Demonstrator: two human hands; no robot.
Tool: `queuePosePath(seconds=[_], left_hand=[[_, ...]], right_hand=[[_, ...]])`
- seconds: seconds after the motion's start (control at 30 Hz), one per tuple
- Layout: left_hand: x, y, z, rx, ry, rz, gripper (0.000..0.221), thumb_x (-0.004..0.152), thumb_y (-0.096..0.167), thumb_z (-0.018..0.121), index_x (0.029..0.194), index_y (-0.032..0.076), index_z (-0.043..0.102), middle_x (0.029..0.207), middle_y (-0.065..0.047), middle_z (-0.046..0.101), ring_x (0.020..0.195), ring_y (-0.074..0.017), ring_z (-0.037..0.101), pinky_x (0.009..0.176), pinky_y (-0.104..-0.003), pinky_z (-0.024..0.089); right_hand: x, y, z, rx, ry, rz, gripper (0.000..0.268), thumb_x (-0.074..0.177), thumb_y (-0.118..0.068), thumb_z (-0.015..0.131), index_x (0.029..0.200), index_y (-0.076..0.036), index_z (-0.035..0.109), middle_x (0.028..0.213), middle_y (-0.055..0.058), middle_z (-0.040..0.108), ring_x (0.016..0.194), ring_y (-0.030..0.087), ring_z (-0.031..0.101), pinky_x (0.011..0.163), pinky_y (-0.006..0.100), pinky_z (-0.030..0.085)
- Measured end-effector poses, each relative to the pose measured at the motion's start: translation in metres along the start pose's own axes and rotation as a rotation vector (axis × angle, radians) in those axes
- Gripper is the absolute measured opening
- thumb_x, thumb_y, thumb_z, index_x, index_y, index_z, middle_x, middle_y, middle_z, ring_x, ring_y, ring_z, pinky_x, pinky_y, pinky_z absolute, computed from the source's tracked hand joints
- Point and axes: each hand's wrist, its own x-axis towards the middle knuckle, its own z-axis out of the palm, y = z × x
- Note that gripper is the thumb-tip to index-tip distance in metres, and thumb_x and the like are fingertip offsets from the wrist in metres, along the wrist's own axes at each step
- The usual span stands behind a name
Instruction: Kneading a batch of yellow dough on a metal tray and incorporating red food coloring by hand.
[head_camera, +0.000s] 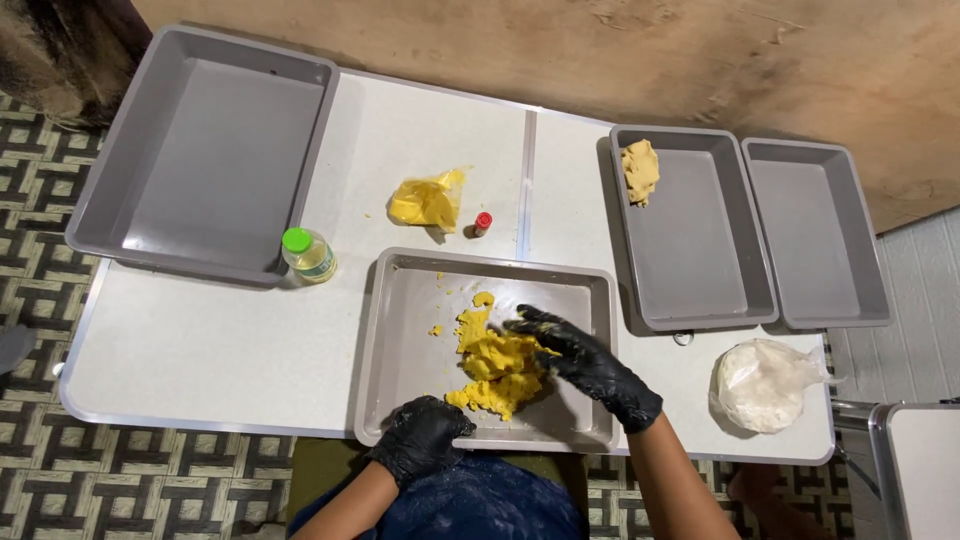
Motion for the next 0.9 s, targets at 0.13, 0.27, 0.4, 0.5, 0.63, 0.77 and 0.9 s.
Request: queuePosePath(seconds=[0.13,0.27,0.4,0.5,0.63,0.77,0.9], left_hand=[[-0.001,0.004,-0.003,0.037,-0.025,-0.035,0.042,0.069,0.025,0.083,0.11,0.027,0.082,0.101,-0.002,0.078,0.092,-0.0324,0.072,0.086,-0.049,0.057],[0.001,0.001,-0.001,-0.013,-0.039,0.027,0.044,0.072,0.023,0.084,0.115,0.023,0.08,0.107,-0.005,0.078,0.096,-0.0311,0.073,0.092,-0.048,0.056],[0.0,0.009,-0.015,0.016,-0.04,0.027,0.037,0.07,0.016,0.076,0.105,0.024,0.081,0.095,-0.003,0.077,0.087,-0.0326,0.07,0.081,-0.048,0.057],[-0.005,0.008,-0.007,0.024,0.009,0.051,0.028,0.073,0.019,0.077,0.101,0.023,0.081,0.093,-0.005,0.076,0.083,-0.0328,0.07,0.075,-0.047,0.057],[-0.003,0.014,-0.015,0.077,0.0,0.035,0.042,0.068,0.014,0.078,0.11,0.023,0.082,0.095,-0.007,0.077,0.084,-0.0344,0.071,0.08,-0.049,0.058],[-0.006,0.009,-0.009,0.005,0.049,0.021,0.046,0.067,0.015,0.081,0.111,0.027,0.082,0.099,-0.003,0.078,0.088,-0.0316,0.072,0.083,-0.048,0.058],[-0.006,0.007,-0.007,0.011,0.052,0.02,0.042,0.068,0.02,0.083,0.109,0.026,0.082,0.098,-0.004,0.078,0.087,-0.0312,0.072,0.082,-0.046,0.058]], right_hand=[[-0.003,0.03,0.004,0.066,0.372,0.354,0.076,0.089,-0.028,0.072,0.155,-0.012,0.037,0.164,0.01,0.039,0.151,0.026,0.039,0.12,0.041,0.039],[0.035,0.051,0.06,-0.232,0.592,0.603,0.098,0.079,-0.051,0.081,0.158,-0.015,0.036,0.156,0.016,0.035,0.146,0.033,0.041,0.125,0.04,0.031],[0.065,0.081,0.085,-0.517,0.666,0.6,0.101,0.061,-0.071,0.084,0.145,-0.024,0.055,0.142,0.008,0.048,0.13,0.033,0.05,0.109,0.045,0.046],[0.082,0.102,0.088,-0.604,0.539,0.604,0.081,0.071,-0.049,0.085,0.141,-0.024,0.054,0.154,0.006,0.037,0.139,0.034,0.038,0.105,0.053,0.049],[0.103,0.154,0.064,-0.711,0.533,0.373,0.064,0.071,-0.04,0.088,0.128,-0.017,0.069,0.13,0.012,0.063,0.117,0.036,0.062,0.099,0.043,0.052],[0.113,0.162,0.024,0.122,0.677,0.469,0.051,0.072,-0.019,0.085,0.121,-0.015,0.075,0.116,0.003,0.078,0.107,0.018,0.073,0.097,0.032,0.058],[0.093,0.128,-0.008,0.46,0.581,0.275,0.064,0.085,-0.012,0.072,0.146,-0.006,0.055,0.145,0.011,0.063,0.133,0.027,0.061,0.113,0.041,0.049]])
